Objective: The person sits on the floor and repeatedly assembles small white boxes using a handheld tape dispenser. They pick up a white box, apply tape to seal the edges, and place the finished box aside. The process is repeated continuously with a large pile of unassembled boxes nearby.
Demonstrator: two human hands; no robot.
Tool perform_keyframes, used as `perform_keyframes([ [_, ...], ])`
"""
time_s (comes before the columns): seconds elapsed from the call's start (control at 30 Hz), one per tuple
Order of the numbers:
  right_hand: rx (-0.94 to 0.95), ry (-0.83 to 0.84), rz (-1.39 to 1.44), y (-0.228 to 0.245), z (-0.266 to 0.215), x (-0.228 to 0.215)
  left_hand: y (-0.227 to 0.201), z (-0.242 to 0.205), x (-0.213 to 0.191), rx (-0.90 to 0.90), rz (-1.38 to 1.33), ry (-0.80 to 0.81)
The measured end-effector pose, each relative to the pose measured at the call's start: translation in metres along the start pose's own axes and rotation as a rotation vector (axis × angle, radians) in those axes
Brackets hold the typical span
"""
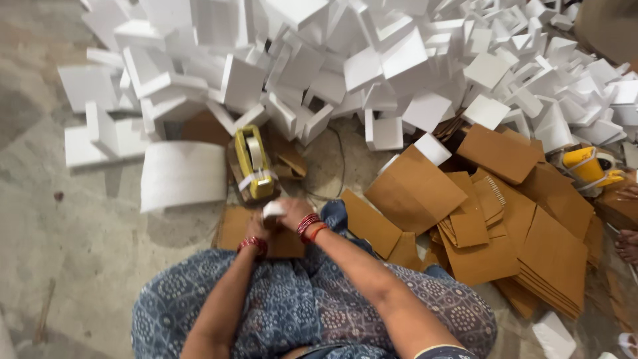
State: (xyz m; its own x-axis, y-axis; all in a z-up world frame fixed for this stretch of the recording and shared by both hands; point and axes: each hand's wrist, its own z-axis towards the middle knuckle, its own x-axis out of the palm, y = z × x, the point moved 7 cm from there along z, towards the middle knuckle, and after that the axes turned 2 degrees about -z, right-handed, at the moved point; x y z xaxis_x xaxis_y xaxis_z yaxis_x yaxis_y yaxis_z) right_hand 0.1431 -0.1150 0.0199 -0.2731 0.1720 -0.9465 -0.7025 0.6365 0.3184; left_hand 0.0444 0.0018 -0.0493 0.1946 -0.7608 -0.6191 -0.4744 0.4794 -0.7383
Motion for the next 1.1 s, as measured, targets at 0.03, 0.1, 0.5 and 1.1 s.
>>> perform_keyframes([
  [0.03,0.030,-0.057,0.110,-0.009,-0.009,-0.006,0.005,-0.003,-0.003,-0.054,0.007,0.060],
  [0.1,0.113,-0.126,0.302,-0.036,-0.027,-0.018,0.012,-0.005,-0.017,-0.119,0.075,0.168],
  [0.5,0.251,0.037,0.641,-0.062,0.065,-0.006,-0.064,-0.010,-0.077,0.131,0.213,0.002],
  [1.1,0.480,-0.103,1.179,-0.023,0.030,0.021,-0.065,-0.006,-0.103,0.059,0.116,0.144],
])
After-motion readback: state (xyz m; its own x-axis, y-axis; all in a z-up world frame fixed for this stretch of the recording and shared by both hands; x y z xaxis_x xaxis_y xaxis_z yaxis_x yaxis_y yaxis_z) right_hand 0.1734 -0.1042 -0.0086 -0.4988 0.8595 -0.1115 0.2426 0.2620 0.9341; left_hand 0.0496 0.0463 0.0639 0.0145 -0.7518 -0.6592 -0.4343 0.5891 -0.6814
